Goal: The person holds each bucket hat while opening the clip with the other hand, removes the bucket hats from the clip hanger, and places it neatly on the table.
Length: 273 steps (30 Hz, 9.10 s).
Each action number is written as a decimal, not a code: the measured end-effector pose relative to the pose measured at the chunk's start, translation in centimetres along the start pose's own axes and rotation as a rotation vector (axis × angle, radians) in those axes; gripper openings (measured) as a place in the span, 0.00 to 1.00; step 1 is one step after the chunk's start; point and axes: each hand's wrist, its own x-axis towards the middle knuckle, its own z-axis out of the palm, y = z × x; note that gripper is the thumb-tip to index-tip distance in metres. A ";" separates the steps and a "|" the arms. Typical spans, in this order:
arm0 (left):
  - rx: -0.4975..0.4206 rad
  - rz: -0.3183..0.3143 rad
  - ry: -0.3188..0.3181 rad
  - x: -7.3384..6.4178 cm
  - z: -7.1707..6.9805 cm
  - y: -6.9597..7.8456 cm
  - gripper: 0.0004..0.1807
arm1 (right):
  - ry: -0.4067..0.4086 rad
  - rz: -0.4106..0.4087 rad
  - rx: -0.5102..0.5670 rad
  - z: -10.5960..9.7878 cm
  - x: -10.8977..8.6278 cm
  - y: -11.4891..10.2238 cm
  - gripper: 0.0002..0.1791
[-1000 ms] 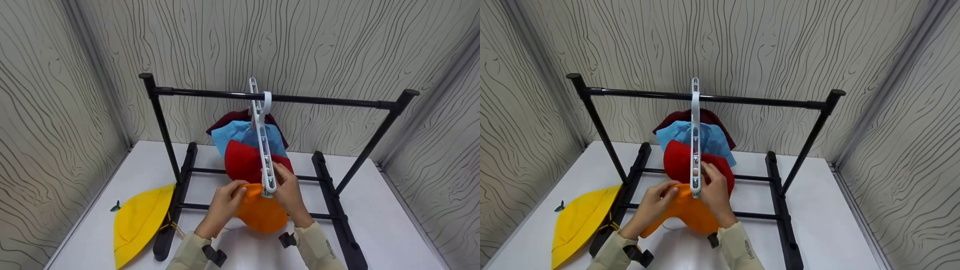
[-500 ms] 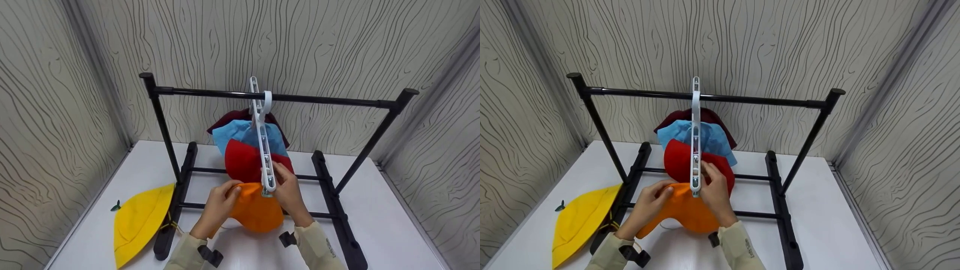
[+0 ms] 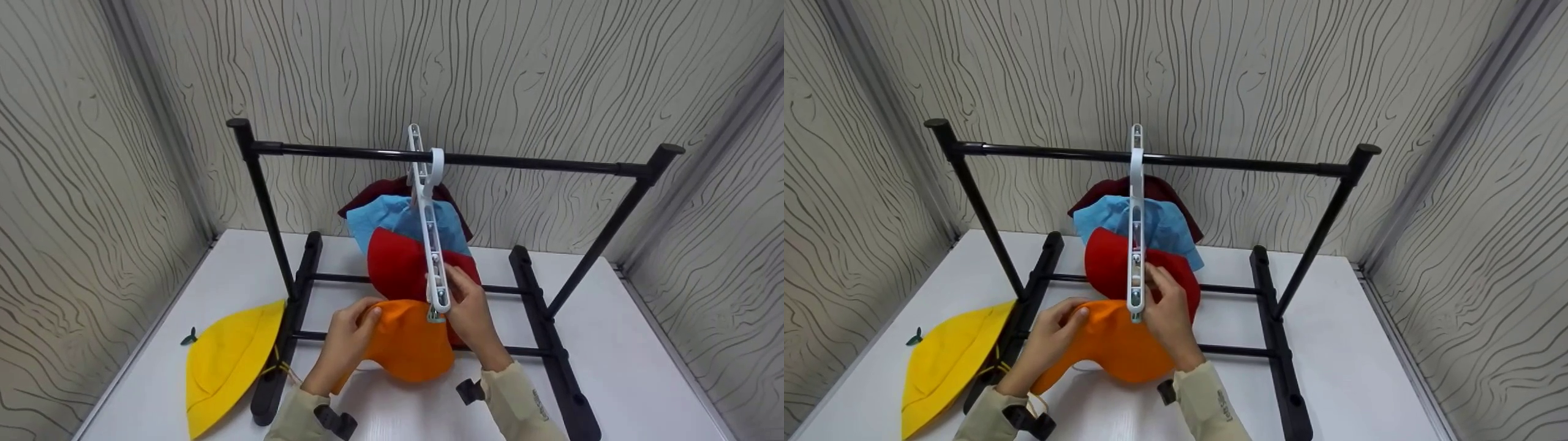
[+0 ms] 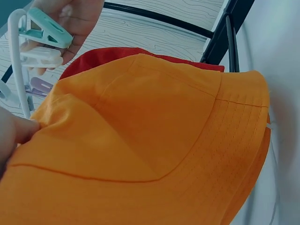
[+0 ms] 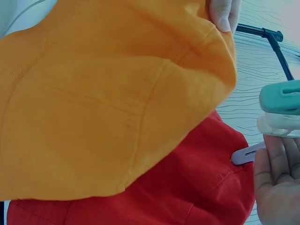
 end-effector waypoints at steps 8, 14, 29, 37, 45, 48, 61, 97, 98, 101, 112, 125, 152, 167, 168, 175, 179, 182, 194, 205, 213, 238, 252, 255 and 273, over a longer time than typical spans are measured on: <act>-0.001 -0.026 0.017 -0.3 -0.5 -0.6 0.12 | -0.020 0.023 0.010 -0.1 0.0 0.2 0.24; 0.023 -0.053 0.038 -0.7 -0.7 -0.9 0.11 | -0.032 0.034 0.020 0.0 -0.1 0.4 0.26; 0.027 -0.089 0.085 -1.3 -1.9 -2.5 0.13 | -0.044 -0.066 0.085 0.4 -0.8 0.8 0.27; 0.026 -0.139 0.124 -1.4 -2.4 -3.2 0.12 | -0.039 -0.062 0.105 0.5 -1.0 0.6 0.27; -0.001 -0.162 0.153 -1.8 -3.0 -3.7 0.13 | -0.029 -0.053 0.063 0.5 -1.3 1.2 0.26; 0.011 -0.134 0.173 -1.8 -3.1 -3.8 0.12 | -0.012 -0.035 0.014 0.5 -1.3 1.6 0.24; 0.047 -0.195 0.224 -1.9 -3.9 -4.6 0.13 | -0.013 0.031 -0.048 0.5 -1.9 2.3 0.21; 0.046 -0.437 0.394 -1.7 -6.0 -6.5 0.17 | -0.030 -0.001 -0.004 0.6 -2.1 2.8 0.20; 0.047 -0.439 0.398 -1.7 -6.0 -6.6 0.17 | -0.031 -0.002 -0.003 0.6 -2.1 2.8 0.20; 0.051 -0.437 0.411 -1.7 -6.2 -6.7 0.17 | -0.032 -0.009 -0.006 0.6 -2.1 3.0 0.20; 0.086 -0.398 0.462 -1.9 -6.9 -7.6 0.17 | -0.027 0.032 -0.016 0.6 -2.3 3.0 0.20; 0.084 -0.442 0.435 -2.5 -7.3 -8.3 0.19 | -0.030 0.062 -0.038 0.8 -2.4 3.2 0.21; 0.049 -0.548 0.366 -3.5 -7.4 -9.6 0.23 | -0.046 0.141 0.070 0.9 -3.1 3.2 0.21; 0.016 -0.589 0.350 -3.6 -7.3 -9.3 0.22 | -0.056 0.131 0.046 1.0 -3.5 3.7 0.21; 0.030 -0.574 0.359 -3.6 -7.3 -9.3 0.21 | -0.056 0.126 0.045 1.1 -3.5 3.7 0.21; 0.082 -0.525 0.377 -3.4 -7.0 -8.7 0.19 | -0.064 0.121 0.034 1.0 -3.7 4.0 0.20; 0.094 -0.507 0.359 -3.2 -6.9 -8.4 0.19 | -0.066 0.127 0.036 0.9 -3.8 4.0 0.21; 0.112 -0.480 0.350 -3.0 -6.8 -8.1 0.18 | -0.065 0.130 0.045 0.8 -3.9 4.0 0.21; 0.069 -0.451 0.316 -2.4 -6.1 -6.7 0.23 | -0.031 0.079 -0.019 0.4 -4.3 3.7 0.20; 0.051 -0.401 0.290 -2.2 -5.6 -6.0 0.23 | 0.026 0.018 -0.116 0.1 -4.7 3.4 0.19; 0.055 -0.343 0.295 -1.6 -5.4 -5.0 0.22 | 0.094 -0.104 -0.174 -0.5 -4.9 3.6 0.17; 0.082 -0.049 0.219 1.9 -4.7 1.0 0.23 | 0.407 -0.528 -0.442 -3.4 -3.1 3.2 0.25; 0.091 0.064 0.121 3.8 -3.8 2.9 0.23 | 0.371 -0.446 -0.426 -4.7 -1.5 3.3 0.32; 0.105 0.086 0.098 4.1 -3.5 3.3 0.23 | 0.358 -0.412 -0.432 -4.9 -1.2 3.3 0.32; 0.122 0.129 -0.023 5.8 -1.6 5.5 0.25 | 0.297 -0.455 -0.366 -5.5 0.1 2.9 0.31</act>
